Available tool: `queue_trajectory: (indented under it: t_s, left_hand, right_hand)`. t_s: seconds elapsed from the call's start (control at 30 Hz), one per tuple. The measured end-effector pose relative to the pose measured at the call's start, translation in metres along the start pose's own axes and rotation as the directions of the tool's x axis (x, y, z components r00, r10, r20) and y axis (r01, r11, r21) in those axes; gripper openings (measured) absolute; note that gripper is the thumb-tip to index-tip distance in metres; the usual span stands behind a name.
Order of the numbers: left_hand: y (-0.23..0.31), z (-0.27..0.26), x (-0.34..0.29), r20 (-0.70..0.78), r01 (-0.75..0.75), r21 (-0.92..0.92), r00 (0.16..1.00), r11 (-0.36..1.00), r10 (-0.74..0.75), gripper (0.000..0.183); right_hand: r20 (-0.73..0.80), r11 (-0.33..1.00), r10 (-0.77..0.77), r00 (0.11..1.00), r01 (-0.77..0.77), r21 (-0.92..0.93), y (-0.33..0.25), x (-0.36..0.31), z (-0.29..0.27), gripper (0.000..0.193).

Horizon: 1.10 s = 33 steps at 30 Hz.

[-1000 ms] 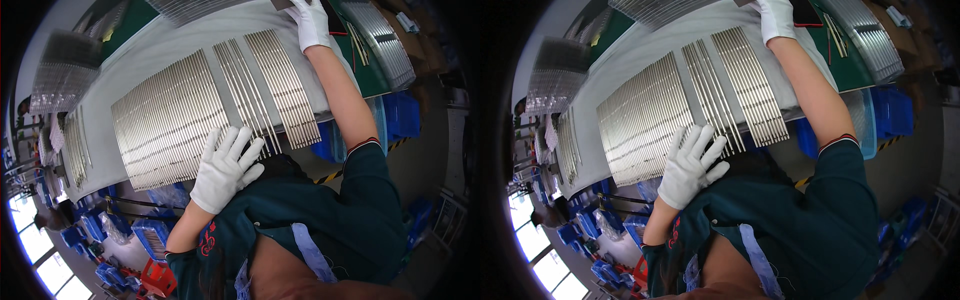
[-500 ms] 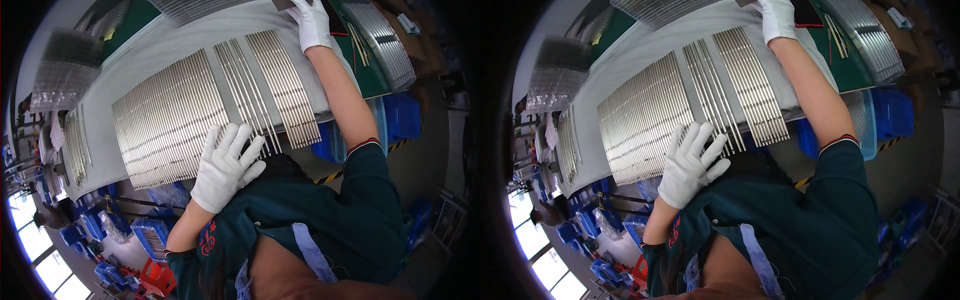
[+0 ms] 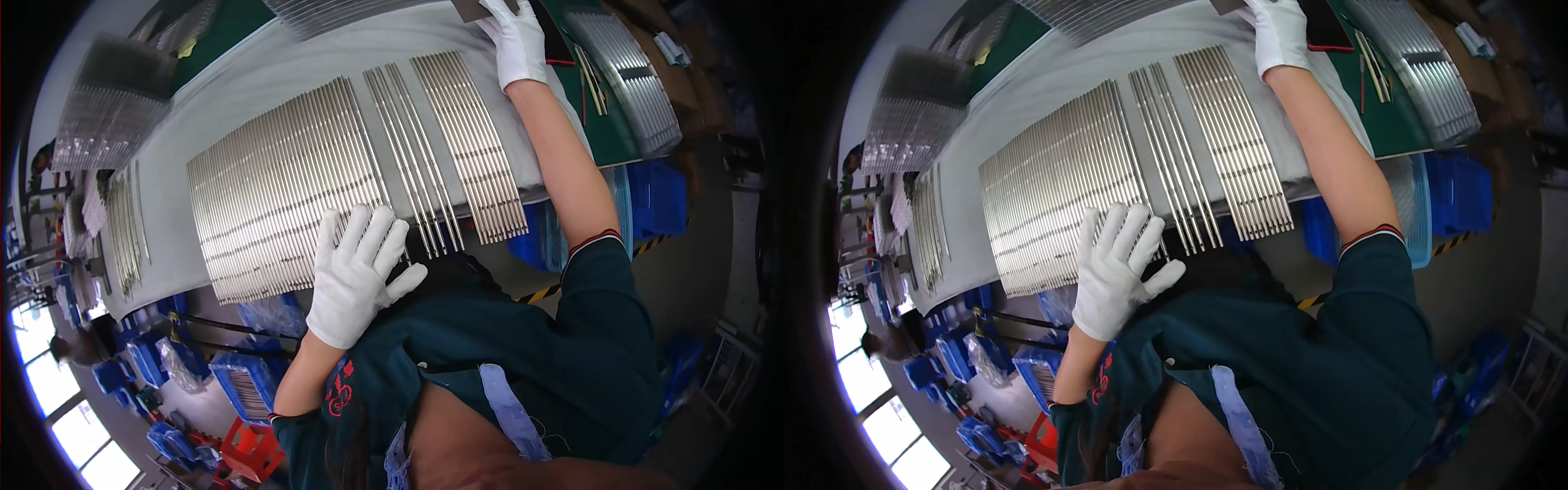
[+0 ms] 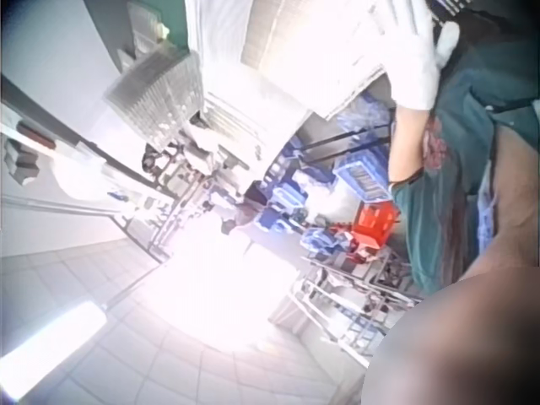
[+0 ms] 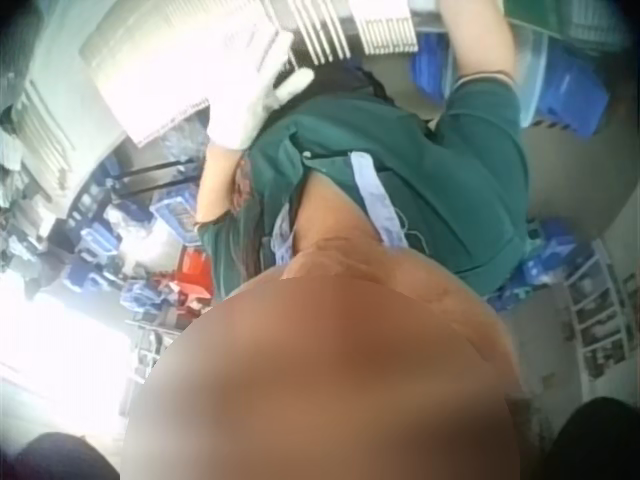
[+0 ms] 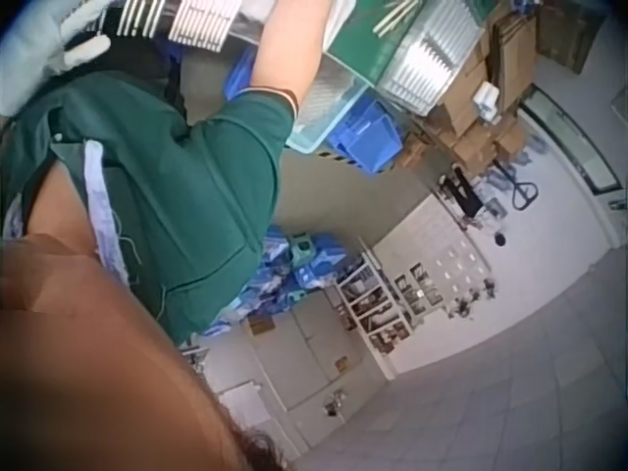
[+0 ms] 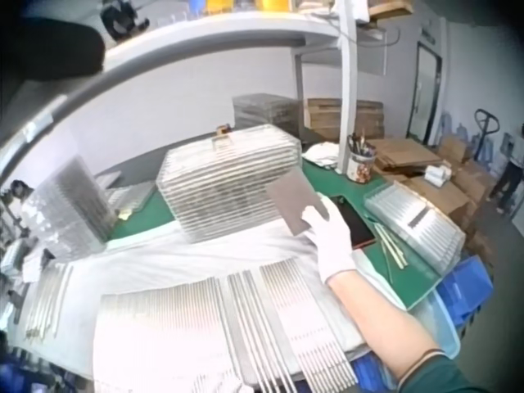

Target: Arranging and aligning long metal strips on a workbench in a manufacturing environment.

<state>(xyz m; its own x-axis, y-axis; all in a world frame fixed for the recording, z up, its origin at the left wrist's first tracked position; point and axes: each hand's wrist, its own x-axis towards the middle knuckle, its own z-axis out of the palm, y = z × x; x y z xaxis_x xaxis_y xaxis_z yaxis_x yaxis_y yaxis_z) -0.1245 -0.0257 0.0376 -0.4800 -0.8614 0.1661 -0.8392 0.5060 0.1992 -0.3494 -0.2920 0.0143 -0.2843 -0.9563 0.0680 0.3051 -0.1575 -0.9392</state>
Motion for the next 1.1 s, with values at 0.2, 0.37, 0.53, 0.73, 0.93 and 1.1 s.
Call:
queue_trajectory:
  t_s: [0.2, 0.37, 0.53, 0.73, 0.93, 1.1]
  left_hand:
    - [0.013, 0.019, 0.013, -0.045, -0.041, -0.038, 0.998, 0.998, 0.039, 0.057]
    - [0.015, 0.026, 0.014, -0.079, -0.024, 0.027, 0.997, 0.999, 0.026, 0.053]
    - [0.017, 0.028, 0.014, -0.101, -0.008, -0.002, 0.995, 1.0, 0.008, 0.057]
    - [0.011, 0.038, 0.007, -0.192, -0.034, -0.059, 0.981, 0.998, 0.022, 0.054]
    - [0.016, 0.026, 0.013, -0.16, -0.035, -0.135, 0.987, 0.99, 0.013, 0.037]
    - [0.019, 0.027, 0.014, -0.315, -0.08, -0.165, 0.949, 0.983, 0.025, 0.025]
  right_hand:
    - [0.102, 0.976, -0.177, 0.979, 0.188, -0.112, 0.02, 0.013, -0.007, 0.058]
    - [0.249, 0.889, -0.271, 0.93, 0.34, -0.305, 0.027, 0.014, -0.014, 0.06]
    - [0.406, 0.749, -0.199, 0.892, 0.406, -0.524, 0.017, -0.002, -0.011, 0.062]
    - [0.602, 0.829, 0.136, 0.787, 0.242, -0.505, -0.039, -0.061, -0.003, 0.054]
    - [0.812, 0.86, 0.301, 0.501, 0.225, -0.458, -0.05, -0.08, -0.033, 0.048]
    - [0.964, 0.7, 0.024, 0.265, 0.684, -0.205, -0.048, -0.095, -0.007, 0.047]
